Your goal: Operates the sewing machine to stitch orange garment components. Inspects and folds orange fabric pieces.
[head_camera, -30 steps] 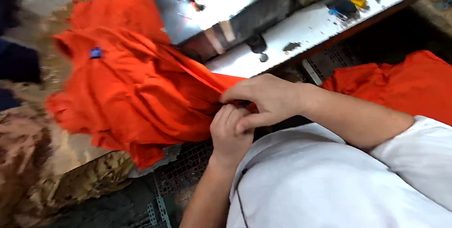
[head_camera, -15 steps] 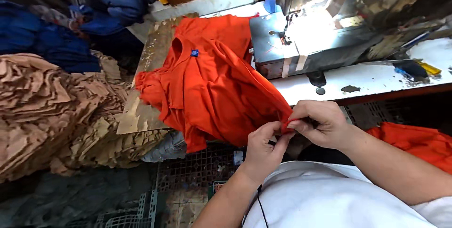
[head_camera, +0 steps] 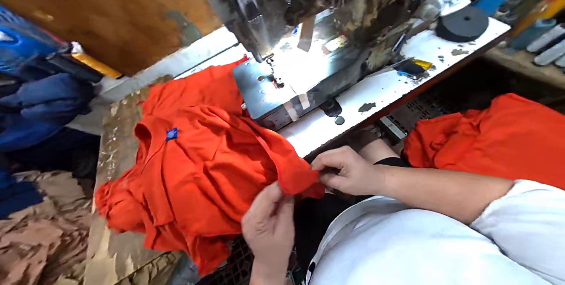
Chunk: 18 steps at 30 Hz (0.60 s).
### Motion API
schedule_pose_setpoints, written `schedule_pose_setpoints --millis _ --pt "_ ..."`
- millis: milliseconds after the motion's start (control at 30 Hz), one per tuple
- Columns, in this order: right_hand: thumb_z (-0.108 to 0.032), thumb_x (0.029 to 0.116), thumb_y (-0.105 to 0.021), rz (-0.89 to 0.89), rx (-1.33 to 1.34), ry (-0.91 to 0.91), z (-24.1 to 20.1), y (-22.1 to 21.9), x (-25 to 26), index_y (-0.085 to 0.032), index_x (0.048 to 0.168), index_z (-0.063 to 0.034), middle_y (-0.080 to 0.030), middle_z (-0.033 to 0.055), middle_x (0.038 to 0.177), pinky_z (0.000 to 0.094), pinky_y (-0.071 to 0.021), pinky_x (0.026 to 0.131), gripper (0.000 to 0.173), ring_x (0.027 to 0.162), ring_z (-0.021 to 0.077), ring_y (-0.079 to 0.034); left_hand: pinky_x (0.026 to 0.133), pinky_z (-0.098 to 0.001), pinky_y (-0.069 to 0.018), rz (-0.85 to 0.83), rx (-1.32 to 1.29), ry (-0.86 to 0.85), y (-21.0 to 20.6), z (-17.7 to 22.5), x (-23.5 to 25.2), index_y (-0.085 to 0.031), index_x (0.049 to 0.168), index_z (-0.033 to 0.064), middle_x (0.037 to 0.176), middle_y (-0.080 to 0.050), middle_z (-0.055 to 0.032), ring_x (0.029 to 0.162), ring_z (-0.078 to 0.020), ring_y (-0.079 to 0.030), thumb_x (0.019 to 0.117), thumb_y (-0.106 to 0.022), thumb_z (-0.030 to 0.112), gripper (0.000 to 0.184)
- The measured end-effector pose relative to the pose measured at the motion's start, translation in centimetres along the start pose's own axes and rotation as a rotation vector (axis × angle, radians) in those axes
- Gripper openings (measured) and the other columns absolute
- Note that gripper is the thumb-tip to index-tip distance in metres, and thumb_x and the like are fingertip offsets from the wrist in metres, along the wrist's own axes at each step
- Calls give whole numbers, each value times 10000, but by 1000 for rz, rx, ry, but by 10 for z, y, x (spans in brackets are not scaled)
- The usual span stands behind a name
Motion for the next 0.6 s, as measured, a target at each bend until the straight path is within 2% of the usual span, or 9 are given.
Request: schedule_pose_setpoints --millis 67,133,233,267,333,433,533,600 --pt "-43 992 -593 11 102 -218 3 14 9 -714 1025 46 -706 36 806 163 -548 613 154 645 -4 -629 883 -249 -608 41 -168 99 18 -7 11 -754 1117 208 1117 -758 80 1015 -63 -719 988 -672 156 161" --pt "-96 1033 -581 -14 190 -420 8 31 19 -717 1061 0 -675 -13 716 154 -482 522 169 551 -18 -567 792 -259 -626 80 -379 279 32 -11 21 -750 1078 202 1025 -765 42 909 -77 -732 965 -708 189 121" --pt "-133 1054 -568 -73 314 -471 5 50 27 -703 1053 -29 -586 -25 652 146 -385 436 171 471 -10 -454 764 -227 -618 56 -492 438 50 0 30 -676 1139 192 988 -737 47 861 -43 -715 1013 -612 172 142" --pt "-136 1052 -570 -99 323 -429 1 53 29 -692 1018 -33 -580 -25 660 141 -361 434 163 477 -12 -440 768 -217 -613 31 -454 419 56 7 33 -679 1144 173 989 -737 44 856 -40 -712 1013 -601 153 154" --pt "-135 1033 -601 -157 250 -316 -8 54 30 -686 948 -25 -582 -24 659 138 -378 451 163 504 -14 -469 815 -187 -589 -112 -295 272 61 25 36 -753 1120 189 1020 -758 73 896 -21 -707 993 -673 213 152" --pt "-141 1036 -600 -164 137 -247 -14 52 24 -699 940 -23 -598 -17 669 152 -410 480 182 536 -2 -506 765 -138 -538 -295 82 59 59 42 32 -779 1108 236 946 -704 122 858 27 -644 921 -774 350 219" --pt "-96 1041 -561 -108 212 -120 -24 52 16 -690 1032 -6 -622 -20 731 131 -418 470 159 548 -21 -512 715 -132 -481 -239 400 -56 61 51 22 -780 1133 140 845 -650 18 796 10 -597 865 -823 402 377" --pt "-83 1005 -601 -102 194 76 -39 53 12 -700 1103 40 -651 -5 806 132 -486 596 185 675 -26 -566 686 -140 -450 -166 507 -125 62 59 14 -782 1112 88 788 -626 -35 749 -14 -575 891 -806 354 347"
Point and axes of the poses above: each hand's wrist, its own x-axis towards the middle knuckle, its own y-axis out of the back of the hand, z = x × y, the point moved 8 cm from there along x, towards the middle knuckle
